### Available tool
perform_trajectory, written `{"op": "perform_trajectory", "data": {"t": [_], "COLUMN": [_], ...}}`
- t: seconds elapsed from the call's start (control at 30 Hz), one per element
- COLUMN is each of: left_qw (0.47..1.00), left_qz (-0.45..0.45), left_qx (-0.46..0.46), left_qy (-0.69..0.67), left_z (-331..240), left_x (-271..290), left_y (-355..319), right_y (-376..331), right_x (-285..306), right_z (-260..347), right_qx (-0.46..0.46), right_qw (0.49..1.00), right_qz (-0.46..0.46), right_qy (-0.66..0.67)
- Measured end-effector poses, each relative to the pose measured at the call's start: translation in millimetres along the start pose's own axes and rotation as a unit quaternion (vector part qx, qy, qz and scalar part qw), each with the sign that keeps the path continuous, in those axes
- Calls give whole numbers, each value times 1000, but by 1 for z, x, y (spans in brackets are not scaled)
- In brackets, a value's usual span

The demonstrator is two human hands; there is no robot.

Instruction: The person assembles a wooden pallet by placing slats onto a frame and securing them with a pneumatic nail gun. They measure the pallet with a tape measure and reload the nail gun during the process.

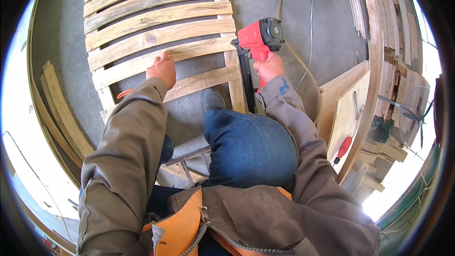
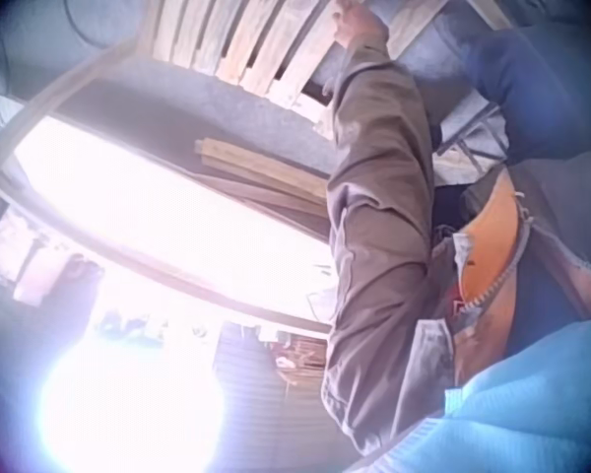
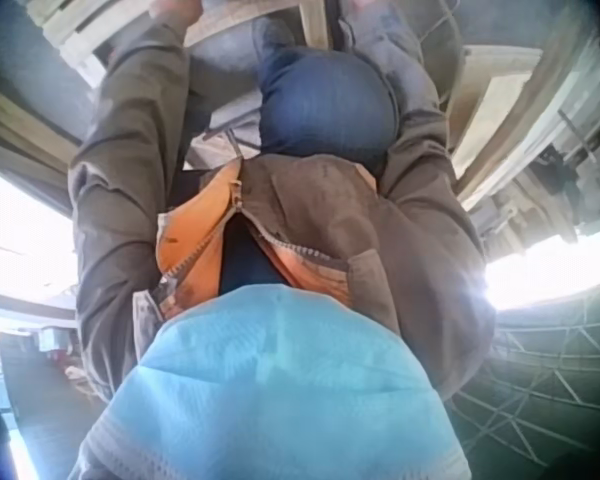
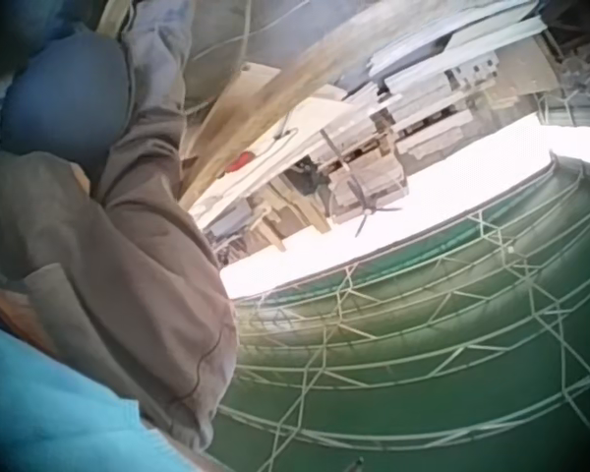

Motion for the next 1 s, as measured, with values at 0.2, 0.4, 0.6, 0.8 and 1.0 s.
{"op": "perform_trajectory", "data": {"t": [0.2,0.4,0.6,0.8,1.0], "left_qw": [1000,1000,1000,1000,999], "left_qz": [-2,-7,-3,-23,-31], "left_qx": [1,2,-1,-11,-13], "left_qy": [-5,-17,-20,-12,-9], "left_z": [2,2,2,4,6], "left_x": [-1,0,-1,-3,-6], "left_y": [-1,-3,-1,-3,-3], "right_y": [-5,-8,1,0,9], "right_x": [-1,-3,-6,-11,-13], "right_z": [7,7,-1,8,10], "right_qx": [-1,9,17,-41,-68], "right_qw": [1000,1000,999,997,994], "right_qz": [-2,-8,-1,58,88], "right_qy": [-13,12,-37,29,-5]}}
Point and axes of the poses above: each hand's wrist, its own y-axis towards the middle knuckle, its own x-axis out of the back of the hand, z = x × y, the point moved 4 cm from there along y, towards the middle knuckle, and after that the axes turned 14 degrees about -z, right-handed, at the moved point
